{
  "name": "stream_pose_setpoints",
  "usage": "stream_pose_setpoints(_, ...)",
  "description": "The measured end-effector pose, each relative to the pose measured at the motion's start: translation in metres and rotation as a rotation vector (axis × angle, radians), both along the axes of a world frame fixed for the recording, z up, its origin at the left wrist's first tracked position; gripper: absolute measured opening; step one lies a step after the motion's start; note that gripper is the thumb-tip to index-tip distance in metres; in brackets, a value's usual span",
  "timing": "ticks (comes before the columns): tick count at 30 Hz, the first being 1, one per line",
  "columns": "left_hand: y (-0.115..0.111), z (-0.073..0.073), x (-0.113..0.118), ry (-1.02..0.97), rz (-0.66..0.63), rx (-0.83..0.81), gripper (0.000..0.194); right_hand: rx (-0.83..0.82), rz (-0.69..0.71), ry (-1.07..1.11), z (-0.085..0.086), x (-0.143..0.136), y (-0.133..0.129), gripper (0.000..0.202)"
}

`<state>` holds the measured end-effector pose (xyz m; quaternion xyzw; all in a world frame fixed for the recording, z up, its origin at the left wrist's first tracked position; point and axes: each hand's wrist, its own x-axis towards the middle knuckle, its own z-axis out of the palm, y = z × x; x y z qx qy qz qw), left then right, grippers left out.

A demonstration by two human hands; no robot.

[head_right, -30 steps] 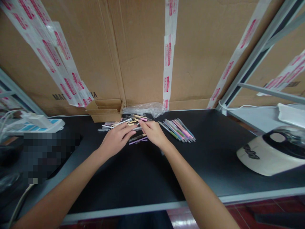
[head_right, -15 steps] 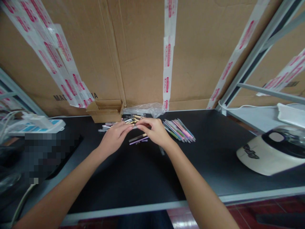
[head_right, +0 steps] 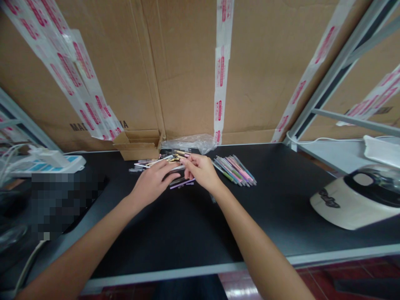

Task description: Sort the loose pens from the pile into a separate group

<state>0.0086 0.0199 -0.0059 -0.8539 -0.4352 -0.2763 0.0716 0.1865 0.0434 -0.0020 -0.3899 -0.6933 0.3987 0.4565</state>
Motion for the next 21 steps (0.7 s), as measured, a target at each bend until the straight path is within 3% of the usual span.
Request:
stream_pose_setpoints(8, -0.001, 0.003, 0.002, 0.091, 0.015, -0.004, 0.033, -0.154, 0.047, -0.077, -0.001, 0.001, 0.002, 0.050)
stream_pose_setpoints(13, -0.001, 0.007, 0.002, 0.054, 0.028, -0.059, 0.033, 0.023, 0.118, -0.040, 0.008, 0.006, -0.001, 0.029)
stream_pose_setpoints(17, 0.000, 0.007, 0.001, -0.035, 0.048, -0.114, 0.034, 0.192, 0.080, -0.139, 0.012, 0.009, -0.003, 0.018)
stream_pose_setpoints(21, -0.002, 0.006, 0.003, -0.071, 0.057, -0.111, 0.033, 0.173, 0.031, -0.079, 0.007, 0.009, -0.001, 0.021)
